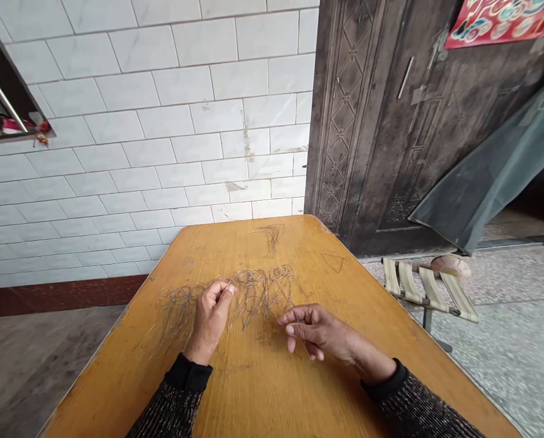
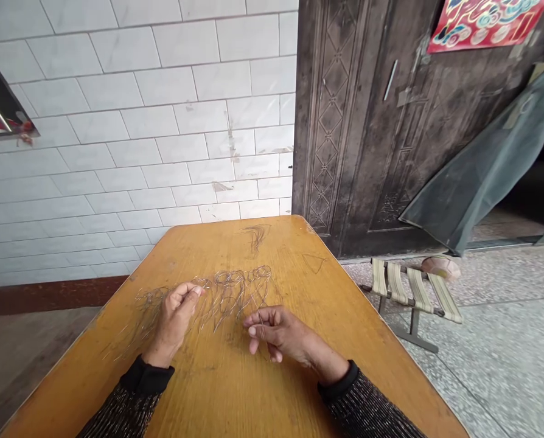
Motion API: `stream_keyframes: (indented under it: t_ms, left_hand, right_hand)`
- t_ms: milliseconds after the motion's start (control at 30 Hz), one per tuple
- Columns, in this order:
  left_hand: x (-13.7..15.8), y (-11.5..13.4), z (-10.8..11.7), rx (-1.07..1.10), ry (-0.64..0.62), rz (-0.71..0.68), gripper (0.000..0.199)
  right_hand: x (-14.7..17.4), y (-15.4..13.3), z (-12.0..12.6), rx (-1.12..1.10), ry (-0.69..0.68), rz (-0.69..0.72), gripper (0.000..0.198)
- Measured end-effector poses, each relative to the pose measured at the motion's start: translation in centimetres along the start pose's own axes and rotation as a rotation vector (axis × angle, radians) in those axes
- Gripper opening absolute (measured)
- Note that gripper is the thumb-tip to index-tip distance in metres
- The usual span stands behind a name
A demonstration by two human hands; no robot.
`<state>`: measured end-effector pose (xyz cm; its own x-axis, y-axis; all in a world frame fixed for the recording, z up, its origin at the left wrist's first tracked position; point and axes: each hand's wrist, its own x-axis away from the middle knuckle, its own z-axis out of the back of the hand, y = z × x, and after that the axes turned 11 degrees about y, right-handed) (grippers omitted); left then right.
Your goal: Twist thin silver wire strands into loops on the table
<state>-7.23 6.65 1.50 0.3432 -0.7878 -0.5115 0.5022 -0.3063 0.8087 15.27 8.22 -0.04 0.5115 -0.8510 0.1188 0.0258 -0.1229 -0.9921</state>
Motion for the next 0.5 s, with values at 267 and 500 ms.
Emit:
stream_keyframes:
  t_ms: [267, 500]
  left_hand:
    - [-0.3, 0.2, 0.3, -0.07, 0.077, -0.097, 0.027]
    - [1.2, 1.3, 0.1, -0.28, 0.163, -0.401, 0.038]
  right_hand:
    - [1.6, 0.0, 0.1, -0.012, 0.236, 0.112, 0.042]
    - [-2.3, -3.2, 2.9, -0.175, 0.454, 0.217, 0.037]
